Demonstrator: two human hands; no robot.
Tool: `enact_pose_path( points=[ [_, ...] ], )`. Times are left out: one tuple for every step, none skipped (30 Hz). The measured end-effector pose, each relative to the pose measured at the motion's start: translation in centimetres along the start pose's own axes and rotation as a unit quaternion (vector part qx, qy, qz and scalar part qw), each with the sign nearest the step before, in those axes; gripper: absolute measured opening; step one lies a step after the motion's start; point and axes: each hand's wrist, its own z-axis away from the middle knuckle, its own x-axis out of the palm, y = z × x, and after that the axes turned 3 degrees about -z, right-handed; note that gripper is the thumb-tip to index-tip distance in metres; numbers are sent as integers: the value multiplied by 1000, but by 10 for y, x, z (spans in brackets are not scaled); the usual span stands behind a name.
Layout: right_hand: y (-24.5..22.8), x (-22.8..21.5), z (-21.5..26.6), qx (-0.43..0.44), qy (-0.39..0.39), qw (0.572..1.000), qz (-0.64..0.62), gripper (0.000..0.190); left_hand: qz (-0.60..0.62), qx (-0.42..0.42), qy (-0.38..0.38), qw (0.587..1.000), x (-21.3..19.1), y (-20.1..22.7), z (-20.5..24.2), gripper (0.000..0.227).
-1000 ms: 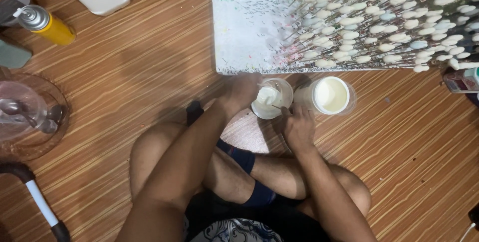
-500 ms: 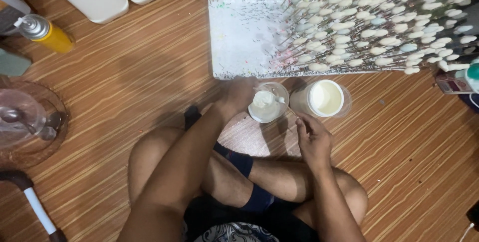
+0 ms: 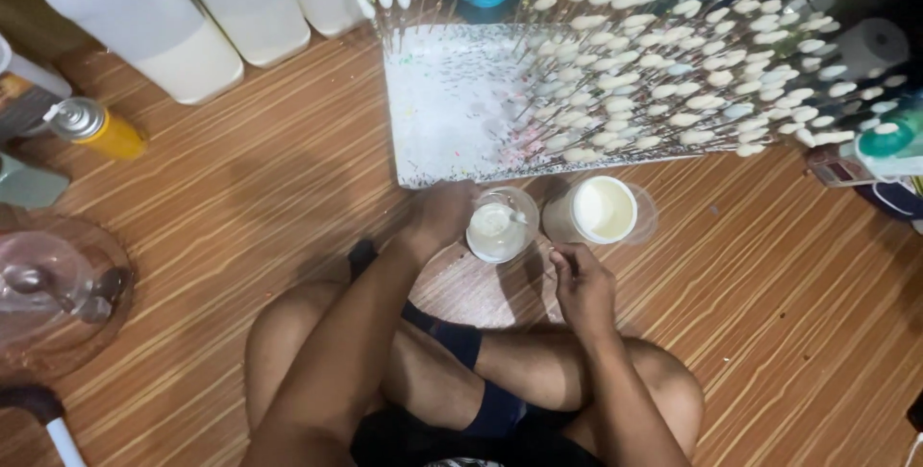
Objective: Coating decorative flower buds by dipping them into containers of white liquid and powder.
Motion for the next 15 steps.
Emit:
enact_pose_path(
  points=[
    [3,1,0,1,4,1000,0,10,-3,3,-2,1000,2,-14,-8,42],
    [5,2,0,11,-4,1000,2,9,-63,105,-6,992,4,-28,-16,36],
    [7,3,0,20,-13,1000,4,8,-123,205,-10,971,6,-42,-24,31],
    [18,5,0,20,-11,1000,3,8,-124,207,-10,970,3,-36,-20,31],
    [29,7,0,29,-10,1000,-1,11,-140,195,-20,971,-1,-30,-16,31],
    [39,10,-1,39,-12,999,-6,15,-155,182,-28,971,-4,-24,-11,31],
    [35,10,-1,38,-11,999,-7,15,-155,183,-28,970,-6,-20,-10,31],
    [31,10,-1,42,-13,999,-3,13,-155,157,-43,974,-8,-17,-9,31],
    [27,11,-2,46,-15,999,2,10,-154,130,-58,978,-10,-13,-8,31],
    [28,10,-2,47,-13,999,1,10,-155,131,-59,977,-5,-18,-14,31],
    [29,10,-2,42,-10,999,-8,12,-188,121,-48,974,-1,-24,-20,31],
    [30,9,-3,38,-7,999,-16,14,-221,111,-36,968,4,-29,-27,30],
    [30,9,-3,39,-6,999,-16,14,-222,112,-37,968,4,-28,-27,30],
    [30,9,-3,34,-1,999,-26,15,-219,114,-33,968,4,-27,-26,29],
    [30,9,-4,28,4,999,-36,16,-216,116,-29,969,4,-26,-26,29]
  ],
)
